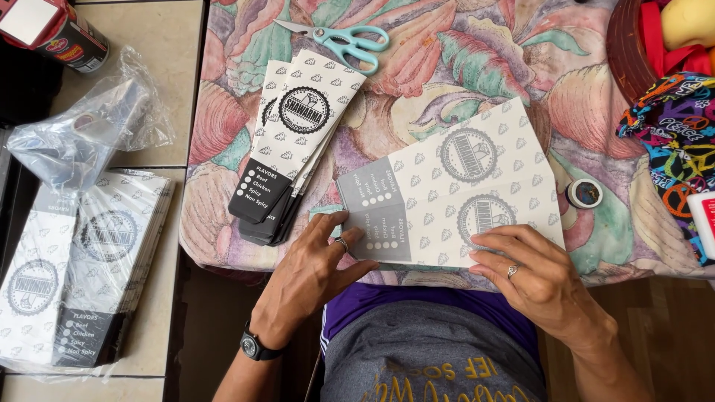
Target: Applying small circular labels to printed paper food wraps on a workspace.
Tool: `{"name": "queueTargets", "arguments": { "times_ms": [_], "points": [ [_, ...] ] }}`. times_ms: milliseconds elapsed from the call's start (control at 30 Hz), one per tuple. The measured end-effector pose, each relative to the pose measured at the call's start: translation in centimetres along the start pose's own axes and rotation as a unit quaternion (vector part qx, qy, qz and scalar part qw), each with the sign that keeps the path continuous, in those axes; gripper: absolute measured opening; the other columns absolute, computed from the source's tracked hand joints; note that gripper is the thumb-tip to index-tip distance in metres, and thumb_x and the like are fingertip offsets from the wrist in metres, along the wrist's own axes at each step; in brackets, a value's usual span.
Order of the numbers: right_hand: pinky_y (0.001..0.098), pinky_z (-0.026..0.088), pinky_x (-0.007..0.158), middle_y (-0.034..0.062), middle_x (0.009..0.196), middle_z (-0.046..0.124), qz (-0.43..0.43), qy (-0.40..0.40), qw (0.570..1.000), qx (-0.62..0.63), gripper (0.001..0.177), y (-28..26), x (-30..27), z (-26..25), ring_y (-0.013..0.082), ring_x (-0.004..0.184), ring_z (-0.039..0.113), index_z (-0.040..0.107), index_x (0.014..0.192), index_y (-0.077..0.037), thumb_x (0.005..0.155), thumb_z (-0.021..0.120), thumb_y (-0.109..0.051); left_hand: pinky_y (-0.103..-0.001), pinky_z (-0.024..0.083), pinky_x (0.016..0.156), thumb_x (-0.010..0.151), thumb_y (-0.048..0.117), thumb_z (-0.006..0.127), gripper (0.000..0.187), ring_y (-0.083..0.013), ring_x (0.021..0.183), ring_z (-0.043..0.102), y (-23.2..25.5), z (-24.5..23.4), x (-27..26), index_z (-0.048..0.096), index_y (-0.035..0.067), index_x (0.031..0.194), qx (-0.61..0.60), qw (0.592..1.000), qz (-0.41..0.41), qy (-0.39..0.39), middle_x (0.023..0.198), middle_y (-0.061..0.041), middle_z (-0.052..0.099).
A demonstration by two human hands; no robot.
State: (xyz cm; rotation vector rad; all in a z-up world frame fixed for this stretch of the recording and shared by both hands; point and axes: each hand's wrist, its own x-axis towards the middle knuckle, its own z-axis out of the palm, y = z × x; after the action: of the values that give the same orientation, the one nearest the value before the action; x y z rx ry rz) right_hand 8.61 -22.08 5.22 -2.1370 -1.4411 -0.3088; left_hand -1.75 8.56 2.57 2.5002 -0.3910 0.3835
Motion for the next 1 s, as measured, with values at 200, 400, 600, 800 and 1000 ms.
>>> {"name": "queueTargets", "arguments": {
  "times_ms": [200, 400, 600, 800, 1000],
  "points": [
    [0.0395, 0.060, 0.084, 0.0135, 0.109, 0.073, 0.015, 0.004, 1.000, 0.019, 0.014, 0.4, -0.2, 0.2, 0.0323, 0.095, 0.068, 0.074, 0.097, 0.003, 0.086, 0.078, -0.004, -0.048, 0.059, 0.084, 0.091, 0.029, 0.081, 0.045, -0.0416, 0.106, 0.063, 0.2, -0.3, 0.1, 0.058, -0.001, 0.117, -0.001, 1.000, 0.003, -0.005, 0.122, -0.025, 0.057],
    [0.0389, 0.060, 0.084, 0.0139, 0.109, 0.073, 0.014, 0.006, 1.000, 0.021, 0.011, 0.2, 0.0, 0.0, 0.0316, 0.095, 0.068, 0.073, 0.099, 0.003, 0.088, 0.075, 0.002, -0.049, 0.057, 0.087, 0.091, 0.030, 0.081, 0.046, -0.0416, 0.106, 0.063, 0.0, -0.1, 0.0, 0.058, 0.001, 0.118, -0.003, 1.000, 0.003, -0.002, 0.124, -0.024, 0.057],
    [0.0402, 0.059, 0.083, 0.0165, 0.105, 0.072, -0.015, 0.014, 0.999, -0.035, 0.007, -0.6, 0.6, 0.1, 0.0324, 0.092, 0.069, 0.069, 0.087, 0.006, 0.093, 0.070, 0.002, -0.048, 0.057, 0.083, 0.091, 0.030, 0.082, 0.045, -0.0408, 0.102, 0.063, 0.1, 0.0, 0.1, 0.057, 0.002, 0.116, 0.008, 1.000, 0.013, 0.013, 0.121, -0.023, 0.057],
    [0.0396, 0.058, 0.081, 0.0144, 0.105, 0.075, -0.001, 0.044, 0.997, -0.056, 0.004, -0.3, -0.2, 1.1, 0.0287, 0.090, 0.071, 0.067, 0.096, 0.003, 0.097, 0.065, 0.000, -0.048, 0.057, 0.081, 0.094, 0.029, 0.079, 0.043, -0.0412, 0.101, 0.063, 0.5, -0.1, 0.2, 0.059, -0.001, 0.117, 0.007, 1.000, 0.010, 0.022, 0.121, -0.024, 0.058],
    [0.0380, 0.057, 0.079, 0.0135, 0.106, 0.076, 0.011, 0.057, 0.997, -0.053, 0.004, 0.0, -0.6, 1.5, 0.0277, 0.090, 0.072, 0.069, 0.097, 0.002, 0.097, 0.066, -0.001, -0.054, 0.053, 0.089, 0.094, 0.036, 0.078, 0.047, -0.0425, 0.107, 0.058, 1.3, 0.0, 0.3, 0.058, 0.002, 0.119, 0.035, 0.998, 0.002, 0.046, 0.134, -0.027, 0.051]
  ]
}}
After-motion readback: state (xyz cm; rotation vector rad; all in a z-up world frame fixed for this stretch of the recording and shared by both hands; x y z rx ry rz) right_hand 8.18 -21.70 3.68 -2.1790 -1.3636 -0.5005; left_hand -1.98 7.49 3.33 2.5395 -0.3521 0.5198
